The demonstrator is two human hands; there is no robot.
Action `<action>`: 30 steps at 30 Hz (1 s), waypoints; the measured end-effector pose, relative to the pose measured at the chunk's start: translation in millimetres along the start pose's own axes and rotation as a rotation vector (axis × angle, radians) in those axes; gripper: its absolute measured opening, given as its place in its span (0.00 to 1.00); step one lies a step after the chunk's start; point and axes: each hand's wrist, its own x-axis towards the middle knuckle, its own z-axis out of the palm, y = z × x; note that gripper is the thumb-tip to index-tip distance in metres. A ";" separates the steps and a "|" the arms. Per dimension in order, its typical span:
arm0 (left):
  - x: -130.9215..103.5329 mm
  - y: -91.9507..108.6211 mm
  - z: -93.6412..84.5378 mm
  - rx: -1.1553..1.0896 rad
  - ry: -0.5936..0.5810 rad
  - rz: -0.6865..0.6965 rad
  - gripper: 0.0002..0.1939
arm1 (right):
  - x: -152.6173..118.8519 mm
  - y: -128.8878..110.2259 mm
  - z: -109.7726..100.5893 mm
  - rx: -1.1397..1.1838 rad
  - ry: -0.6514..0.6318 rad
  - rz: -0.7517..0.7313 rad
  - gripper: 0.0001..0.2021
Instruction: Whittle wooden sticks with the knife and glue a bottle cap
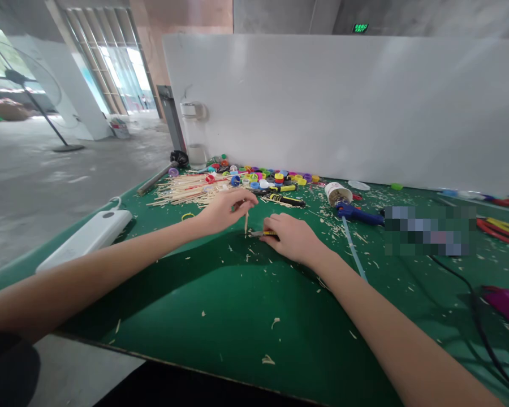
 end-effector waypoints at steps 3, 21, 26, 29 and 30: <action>1.1 -0.2 -2.8 0.029 0.007 0.027 0.09 | -1.1 0.0 0.7 -0.003 0.010 0.002 0.09; 3.6 9.0 -10.1 -0.024 -0.021 0.066 0.08 | -2.1 -2.1 0.4 -0.036 0.016 -0.004 0.09; 4.0 11.2 -11.6 -0.011 -0.001 0.079 0.09 | -1.9 -0.7 2.5 -0.044 0.014 -0.006 0.10; 3.4 11.4 -10.4 -0.012 -0.026 0.026 0.07 | -1.5 -0.6 2.7 -0.044 0.018 -0.007 0.10; 3.0 11.2 -9.8 -0.018 -0.036 0.004 0.07 | -1.5 -0.7 2.5 -0.043 0.017 -0.006 0.10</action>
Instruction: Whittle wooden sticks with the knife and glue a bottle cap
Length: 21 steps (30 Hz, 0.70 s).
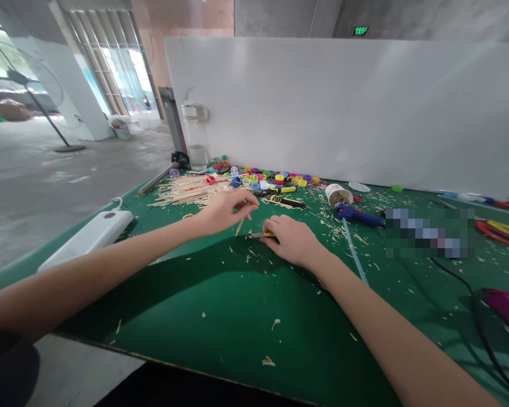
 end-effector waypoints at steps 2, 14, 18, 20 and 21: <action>-0.8 -0.3 0.9 -0.037 -0.024 -0.040 0.06 | 0.0 -0.3 -0.6 0.005 -0.003 0.002 0.10; -1.4 2.9 -0.3 -0.177 -0.052 -0.077 0.10 | -0.4 0.6 0.3 0.022 -0.005 -0.013 0.11; -2.3 2.7 1.6 -0.162 -0.053 -0.088 0.09 | -1.0 -0.1 -0.3 0.011 -0.006 -0.008 0.10; -2.3 2.9 2.1 -0.143 -0.060 -0.091 0.07 | -1.2 -0.4 -0.7 0.009 -0.002 -0.007 0.10; -2.2 3.0 2.2 -0.135 -0.064 -0.094 0.07 | -1.1 -0.6 -0.9 0.010 -0.001 -0.007 0.10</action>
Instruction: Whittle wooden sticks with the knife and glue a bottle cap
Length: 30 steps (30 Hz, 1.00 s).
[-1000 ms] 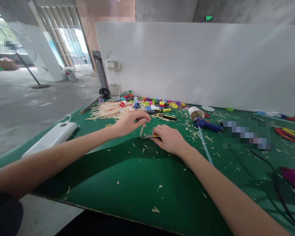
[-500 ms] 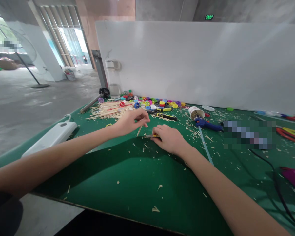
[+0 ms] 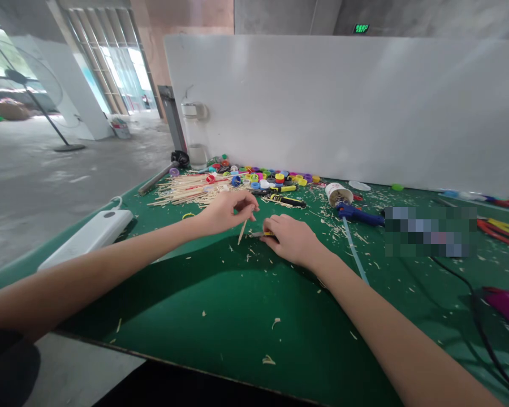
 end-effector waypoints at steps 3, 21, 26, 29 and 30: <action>0.2 -0.8 0.5 -0.005 0.000 -0.011 0.05 | 0.5 -0.1 -0.3 -0.001 -0.001 0.000 0.10; 2.2 -3.6 -4.1 -0.113 0.034 -0.064 0.14 | -1.1 1.8 -5.8 0.076 -0.045 0.009 0.08; 3.3 -6.5 -4.2 -0.171 0.043 -0.043 0.13 | -5.2 16.7 -6.5 0.087 -0.022 0.050 0.09; 5.5 -9.7 -3.0 -0.214 0.019 -0.049 0.11 | -6.0 23.8 -5.8 0.081 0.022 0.084 0.09; 6.3 -11.5 -2.3 -0.245 0.001 -0.059 0.10 | -6.0 24.9 -5.6 0.082 0.040 0.095 0.09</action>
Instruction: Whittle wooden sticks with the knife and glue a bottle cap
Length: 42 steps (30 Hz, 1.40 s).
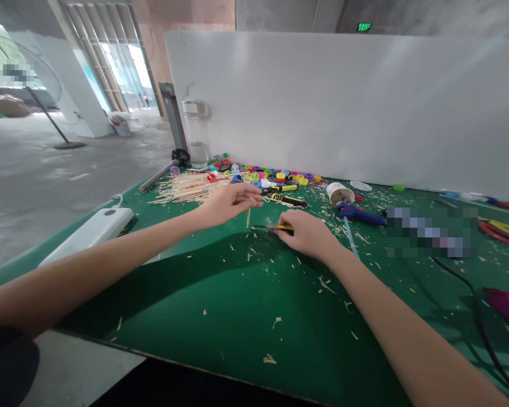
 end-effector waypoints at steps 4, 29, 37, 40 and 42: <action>3.5 -7.9 -0.2 -0.127 -0.075 -0.035 0.06 | 0.6 -0.1 1.1 -0.007 0.026 0.030 0.08; 0.5 -10.8 -2.1 -0.085 -0.039 -0.078 0.11 | -1.8 -5.4 -4.4 0.006 -0.035 0.011 0.08; -1.1 -5.0 -0.2 -0.127 -0.037 -0.065 0.10 | -2.1 -9.4 -6.6 0.042 -0.026 -0.019 0.06; -1.4 -2.9 0.2 -0.140 -0.042 -0.057 0.10 | -2.2 -10.3 -6.6 0.050 -0.021 -0.019 0.06; -1.2 -1.9 0.2 -0.140 -0.029 -0.053 0.10 | -2.3 -10.8 -6.8 0.060 -0.007 -0.024 0.06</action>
